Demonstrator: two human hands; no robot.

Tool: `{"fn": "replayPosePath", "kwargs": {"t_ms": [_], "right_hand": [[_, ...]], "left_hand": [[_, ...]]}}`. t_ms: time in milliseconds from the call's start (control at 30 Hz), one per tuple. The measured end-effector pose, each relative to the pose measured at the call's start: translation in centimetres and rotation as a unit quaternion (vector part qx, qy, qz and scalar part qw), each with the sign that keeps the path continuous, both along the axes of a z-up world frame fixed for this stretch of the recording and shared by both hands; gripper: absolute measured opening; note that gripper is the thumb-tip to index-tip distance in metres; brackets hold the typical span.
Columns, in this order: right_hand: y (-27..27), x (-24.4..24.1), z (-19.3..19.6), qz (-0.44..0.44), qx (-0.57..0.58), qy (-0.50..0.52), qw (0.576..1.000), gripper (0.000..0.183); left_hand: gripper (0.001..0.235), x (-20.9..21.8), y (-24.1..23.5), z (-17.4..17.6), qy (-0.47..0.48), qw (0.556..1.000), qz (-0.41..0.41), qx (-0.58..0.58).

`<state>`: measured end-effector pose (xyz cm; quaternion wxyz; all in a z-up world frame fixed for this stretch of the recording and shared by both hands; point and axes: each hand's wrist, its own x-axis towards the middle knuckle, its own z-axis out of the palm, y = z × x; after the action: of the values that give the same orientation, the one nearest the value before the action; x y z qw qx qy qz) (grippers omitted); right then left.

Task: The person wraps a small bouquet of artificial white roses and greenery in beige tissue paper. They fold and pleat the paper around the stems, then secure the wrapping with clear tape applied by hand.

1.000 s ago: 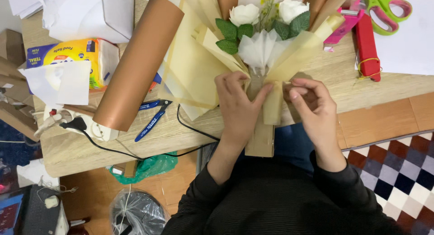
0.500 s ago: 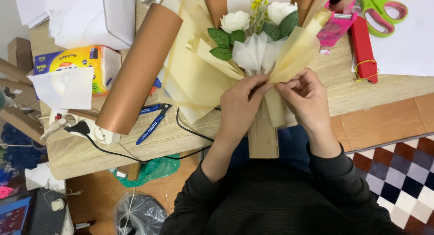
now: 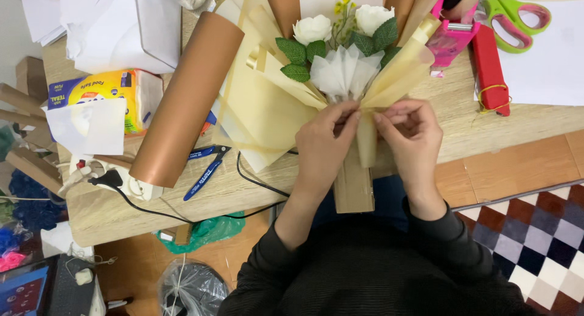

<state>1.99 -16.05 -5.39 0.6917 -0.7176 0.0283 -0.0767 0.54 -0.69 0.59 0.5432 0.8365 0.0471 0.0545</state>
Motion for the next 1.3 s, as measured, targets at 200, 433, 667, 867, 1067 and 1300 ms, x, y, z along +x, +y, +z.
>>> {"fn": "replayPosePath", "kwargs": {"t_ms": [200, 433, 667, 867, 1067, 1300], "right_hand": [[0.2, -0.5, 0.7, -0.02, -0.187, -0.126, 0.974, 0.013], [0.9, -0.2, 1.1, -0.022, -0.162, -0.105, 0.981, 0.021], [0.1, 0.1, -0.4, -0.018, -0.184, -0.123, 0.975, 0.014], [-0.2, 0.3, -0.7, -0.014, -0.217, -0.142, 0.966, 0.012], [-0.1, 0.2, -0.4, -0.007, -0.234, -0.155, 0.96, 0.011], [0.9, -0.4, 1.7, -0.011, -0.28, -0.196, 0.94, 0.014]], "left_hand": [[0.014, -0.1, -0.2, -0.7, -0.027, 1.0, 0.008, 0.006], [0.005, 0.2, -0.8, -1.6, -0.059, 0.996, 0.036, 0.05], [0.007, 0.1, -1.5, -2.8, -0.15, 0.973, 0.047, 0.17], [0.012, -0.2, -1.6, -2.6, -0.223, 0.951, 0.074, 0.199], [0.005, -0.4, -0.6, -2.3, -0.211, 0.967, 0.04, 0.135], [0.006, 0.0, -0.4, -1.6, -0.165, 0.975, 0.063, 0.133]]}}
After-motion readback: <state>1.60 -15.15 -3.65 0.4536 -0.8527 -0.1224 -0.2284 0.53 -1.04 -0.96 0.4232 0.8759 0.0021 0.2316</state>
